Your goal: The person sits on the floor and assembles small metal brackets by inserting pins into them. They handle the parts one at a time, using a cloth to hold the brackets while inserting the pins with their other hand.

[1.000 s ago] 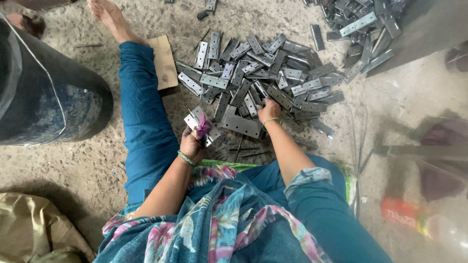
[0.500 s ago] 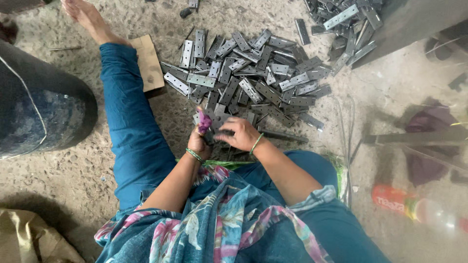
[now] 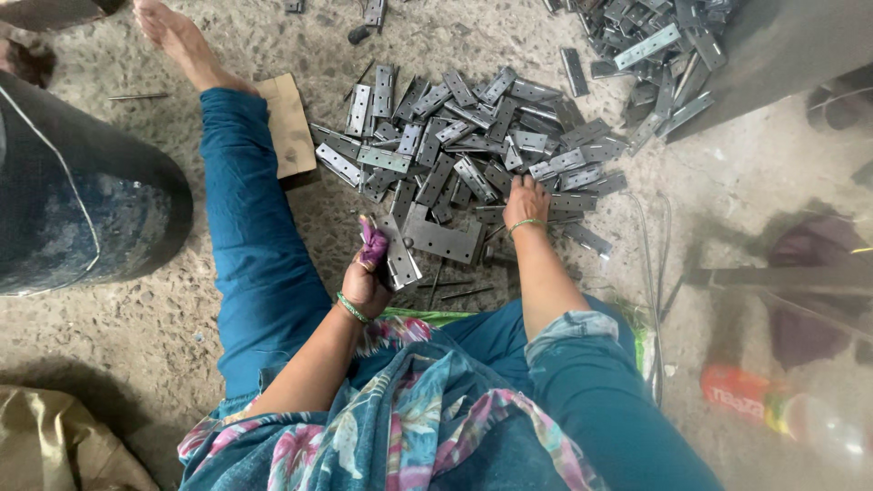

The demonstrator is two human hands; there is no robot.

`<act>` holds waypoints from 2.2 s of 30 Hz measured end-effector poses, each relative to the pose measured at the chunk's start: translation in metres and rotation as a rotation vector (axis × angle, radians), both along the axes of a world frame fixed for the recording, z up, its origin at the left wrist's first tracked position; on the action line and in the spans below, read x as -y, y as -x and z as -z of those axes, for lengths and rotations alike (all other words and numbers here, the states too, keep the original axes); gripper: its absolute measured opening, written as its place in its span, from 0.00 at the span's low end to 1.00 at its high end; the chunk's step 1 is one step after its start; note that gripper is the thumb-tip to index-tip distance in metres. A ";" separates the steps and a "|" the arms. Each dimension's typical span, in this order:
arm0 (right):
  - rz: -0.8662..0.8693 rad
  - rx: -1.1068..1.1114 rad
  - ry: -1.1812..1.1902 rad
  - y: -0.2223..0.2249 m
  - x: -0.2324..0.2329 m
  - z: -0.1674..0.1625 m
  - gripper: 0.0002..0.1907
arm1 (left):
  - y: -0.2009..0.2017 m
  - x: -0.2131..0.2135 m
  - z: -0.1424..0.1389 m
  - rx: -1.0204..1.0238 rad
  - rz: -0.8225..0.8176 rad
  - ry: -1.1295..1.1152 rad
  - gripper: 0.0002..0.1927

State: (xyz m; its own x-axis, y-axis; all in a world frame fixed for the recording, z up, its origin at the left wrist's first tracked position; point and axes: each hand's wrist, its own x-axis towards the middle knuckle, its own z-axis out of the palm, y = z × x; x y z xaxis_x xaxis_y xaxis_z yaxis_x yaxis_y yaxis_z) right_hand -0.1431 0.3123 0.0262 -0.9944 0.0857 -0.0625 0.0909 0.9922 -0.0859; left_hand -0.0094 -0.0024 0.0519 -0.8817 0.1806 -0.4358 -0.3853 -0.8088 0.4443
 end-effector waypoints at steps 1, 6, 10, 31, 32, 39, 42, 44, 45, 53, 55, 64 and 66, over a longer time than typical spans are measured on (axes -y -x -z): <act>-0.017 -0.002 -0.019 -0.001 0.003 -0.003 0.27 | 0.000 0.000 -0.006 0.063 0.018 0.014 0.18; -0.011 -0.024 0.183 0.006 0.001 -0.008 0.20 | -0.003 0.002 -0.022 -0.021 0.087 0.054 0.21; -0.013 0.048 0.347 0.009 0.000 -0.002 0.17 | -0.008 0.006 -0.012 -0.077 0.133 -0.019 0.18; 0.427 0.398 1.579 -0.085 0.075 0.008 0.11 | 0.009 0.035 0.002 -0.142 -0.284 -0.001 0.18; 0.379 0.318 1.558 -0.086 0.075 0.009 0.10 | 0.009 0.037 0.003 -0.133 -0.262 -0.007 0.17; 0.526 0.200 1.220 -0.090 0.086 -0.002 0.13 | 0.010 0.037 0.018 -0.121 -0.271 -0.062 0.19; 0.498 0.232 1.554 -0.098 0.089 -0.011 0.12 | 0.010 0.036 0.020 -0.094 -0.267 -0.032 0.19; 0.101 -0.145 1.414 -0.104 0.091 -0.012 0.14 | 0.010 0.036 0.020 -0.066 -0.266 -0.011 0.19; -0.101 -0.322 1.326 -0.108 0.091 -0.010 0.15 | 0.010 0.037 0.019 -0.062 -0.267 -0.001 0.19; 0.398 -0.040 1.449 -0.122 0.107 0.016 0.17 | 0.014 0.032 0.017 -0.002 -0.313 0.143 0.20; 0.292 -0.123 1.445 -0.127 0.111 0.015 0.17 | 0.012 0.030 0.020 0.096 -0.297 0.173 0.21; 0.435 0.047 1.525 -0.134 0.115 0.014 0.19 | 0.015 0.016 0.057 0.029 -0.210 0.243 0.26; 0.474 0.096 1.322 -0.131 0.114 0.015 0.21 | 0.017 0.012 0.065 0.073 -0.234 0.287 0.27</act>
